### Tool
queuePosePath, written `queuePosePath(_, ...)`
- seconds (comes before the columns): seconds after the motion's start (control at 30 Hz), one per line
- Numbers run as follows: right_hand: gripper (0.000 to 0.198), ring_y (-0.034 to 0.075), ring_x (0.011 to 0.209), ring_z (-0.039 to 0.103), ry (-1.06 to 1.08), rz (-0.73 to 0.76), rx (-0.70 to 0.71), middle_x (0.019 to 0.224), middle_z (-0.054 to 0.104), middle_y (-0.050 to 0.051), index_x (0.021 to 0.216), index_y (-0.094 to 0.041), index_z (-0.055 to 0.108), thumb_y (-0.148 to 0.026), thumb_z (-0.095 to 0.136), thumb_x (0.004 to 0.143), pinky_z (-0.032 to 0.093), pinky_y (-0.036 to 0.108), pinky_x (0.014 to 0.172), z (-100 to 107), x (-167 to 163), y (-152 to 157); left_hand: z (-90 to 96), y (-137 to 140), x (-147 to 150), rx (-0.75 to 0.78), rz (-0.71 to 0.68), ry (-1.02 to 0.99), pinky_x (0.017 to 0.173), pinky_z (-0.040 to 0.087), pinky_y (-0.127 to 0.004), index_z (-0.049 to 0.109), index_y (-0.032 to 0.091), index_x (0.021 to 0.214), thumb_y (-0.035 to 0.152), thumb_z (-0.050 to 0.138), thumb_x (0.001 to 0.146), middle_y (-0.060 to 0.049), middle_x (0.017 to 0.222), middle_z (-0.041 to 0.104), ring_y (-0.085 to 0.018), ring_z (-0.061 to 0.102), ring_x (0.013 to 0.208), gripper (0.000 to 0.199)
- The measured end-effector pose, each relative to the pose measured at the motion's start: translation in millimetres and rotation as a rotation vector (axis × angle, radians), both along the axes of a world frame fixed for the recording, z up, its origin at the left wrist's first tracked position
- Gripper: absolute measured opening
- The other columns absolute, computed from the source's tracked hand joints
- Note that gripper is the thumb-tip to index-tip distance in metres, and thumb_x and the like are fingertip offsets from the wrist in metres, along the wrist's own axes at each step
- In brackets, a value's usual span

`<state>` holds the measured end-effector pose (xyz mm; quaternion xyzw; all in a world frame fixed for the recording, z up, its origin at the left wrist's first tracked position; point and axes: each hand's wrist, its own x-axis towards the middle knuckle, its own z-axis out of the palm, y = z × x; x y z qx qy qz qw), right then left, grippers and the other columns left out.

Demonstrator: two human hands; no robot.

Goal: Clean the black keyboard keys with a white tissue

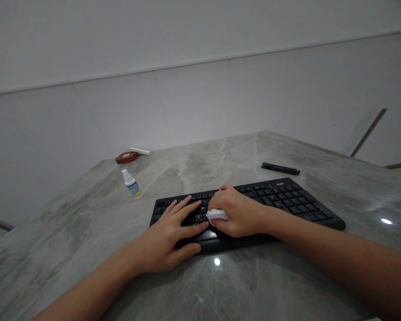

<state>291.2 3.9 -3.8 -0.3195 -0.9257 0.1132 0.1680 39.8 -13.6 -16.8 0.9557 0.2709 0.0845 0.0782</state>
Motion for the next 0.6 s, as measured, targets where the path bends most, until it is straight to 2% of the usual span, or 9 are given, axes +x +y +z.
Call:
queuePosePath(0.1,0.013,0.015,0.065,0.056,0.010,0.003,-0.002,0.065,0.064,0.001,0.062,-0.017,0.055,-0.014,0.058,0.074,0.036,0.036,0.084,-1.1,0.1,0.5,0.6,-1.0,1.0,-0.012,0.007,-0.009,0.116,0.024,-0.068,0.054,0.036,0.142,0.035,0.055,0.100,-0.005,0.164,0.023,-0.040,0.016,0.151,0.042)
queuePosePath(0.27,0.012,0.015,0.064,0.056,0.015,0.013,-0.004,0.065,0.066,0.001,0.063,-0.017,0.058,-0.013,0.057,0.074,0.036,0.037,0.083,-0.8,-0.3,0.4,5.1,-3.5,4.4,-0.026,-0.064,-0.070,0.120,0.024,-0.062,0.069,0.028,0.126,0.024,0.052,0.100,-0.003,0.154,0.046,-0.034,0.021,0.151,0.031)
queuePosePath(0.43,0.015,0.014,0.061,0.054,0.022,0.011,-0.012,0.063,0.063,0.000,0.060,-0.017,0.054,-0.013,0.057,0.074,0.036,0.036,0.081,0.2,-0.7,0.2,7.6,-4.8,7.2,0.005,-0.155,-0.113,0.122,0.019,-0.059,0.070,0.025,0.124,0.021,0.053,0.099,-0.003,0.139,0.061,-0.032,0.025,0.149,0.030)
queuePosePath(0.6,0.013,0.014,0.063,0.056,0.028,0.000,-0.013,0.063,0.064,0.000,0.062,-0.017,0.056,-0.013,0.058,0.074,0.038,0.036,0.082,-4.0,-0.4,2.3,7.3,-4.0,8.8,-0.084,-0.192,-0.186,0.123,0.026,-0.051,0.069,0.022,0.125,0.016,0.053,0.099,-0.003,0.122,0.072,-0.026,0.040,0.143,0.031)
